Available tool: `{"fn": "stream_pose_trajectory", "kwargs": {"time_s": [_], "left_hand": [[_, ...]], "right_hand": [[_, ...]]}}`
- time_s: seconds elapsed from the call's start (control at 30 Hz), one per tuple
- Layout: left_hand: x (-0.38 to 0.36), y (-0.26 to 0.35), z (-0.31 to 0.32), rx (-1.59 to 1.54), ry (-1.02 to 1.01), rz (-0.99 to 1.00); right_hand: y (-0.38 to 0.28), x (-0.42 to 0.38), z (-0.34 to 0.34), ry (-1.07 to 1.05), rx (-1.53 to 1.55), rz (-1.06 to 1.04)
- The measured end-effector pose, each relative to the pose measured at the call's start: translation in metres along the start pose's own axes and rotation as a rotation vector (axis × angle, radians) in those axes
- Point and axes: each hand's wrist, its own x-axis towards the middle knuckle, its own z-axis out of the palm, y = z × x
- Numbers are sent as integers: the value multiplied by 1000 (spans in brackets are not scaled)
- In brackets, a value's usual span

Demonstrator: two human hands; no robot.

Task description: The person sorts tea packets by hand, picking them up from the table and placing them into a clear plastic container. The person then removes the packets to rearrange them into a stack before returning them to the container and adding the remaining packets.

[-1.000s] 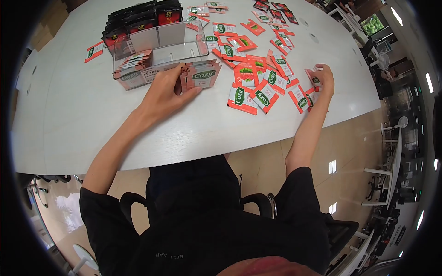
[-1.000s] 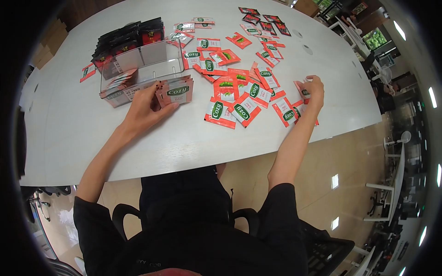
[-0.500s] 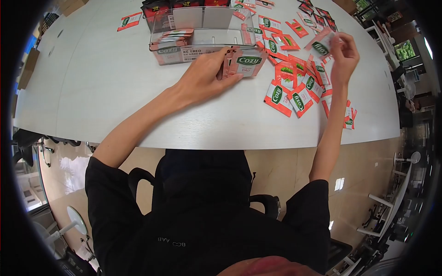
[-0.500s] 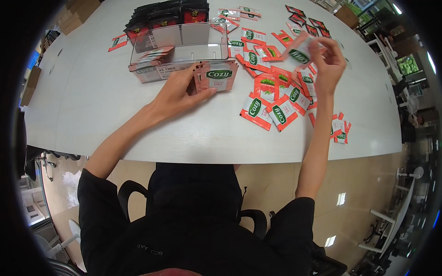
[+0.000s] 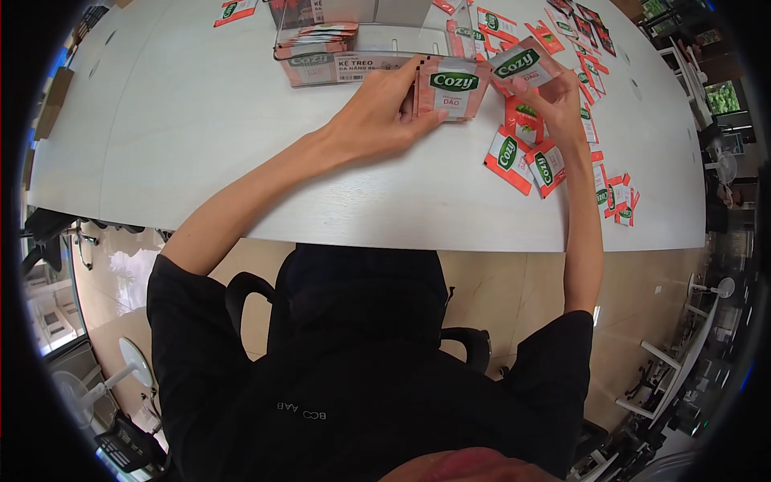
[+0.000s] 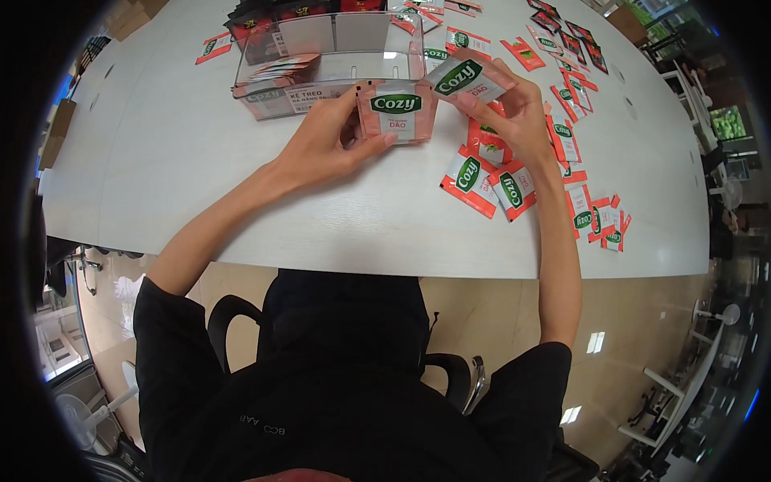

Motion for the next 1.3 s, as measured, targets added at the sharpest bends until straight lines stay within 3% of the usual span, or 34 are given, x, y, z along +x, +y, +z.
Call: {"fn": "stream_pose_trajectory", "kwargs": {"time_s": [0.1,0.23,0.33,0.4,0.47,0.53,0.73,0.8,0.97,1.03,1.13,1.2,1.3], "left_hand": [[0,2,1,12,9,-7],[0,-6,4,51,77,76],[0,-7,3,109,37,48],[0,-7,3,94,48,88],[-1,-7,2,76,36,98],[0,-8,2,61,23,112],[1,-11,-1,61,-26,154],[1,-12,1,82,46,223],[-1,-5,0,131,31,171],[-1,-5,0,136,23,160],[-1,-8,1,121,26,213],[-1,-5,-1,64,-22,194],[-1,-1,-6,105,-43,189]], "right_hand": [[-11,-4,-4,-42,26,108],[-8,-3,-3,-121,22,37],[-12,-1,8,-237,104,107],[-22,-3,21,-207,-526,124],[-27,-1,29,-211,-569,55],[-32,0,33,-139,-756,-223],[-23,-4,45,-236,-1049,-136],[-12,-6,44,-257,-1049,-149],[-21,-4,35,-281,-968,-124],[-26,-3,35,-100,-734,-63],[-24,2,30,-130,-583,-190],[-23,0,36,-146,-554,-157],[-19,-1,50,28,-297,-231]]}}
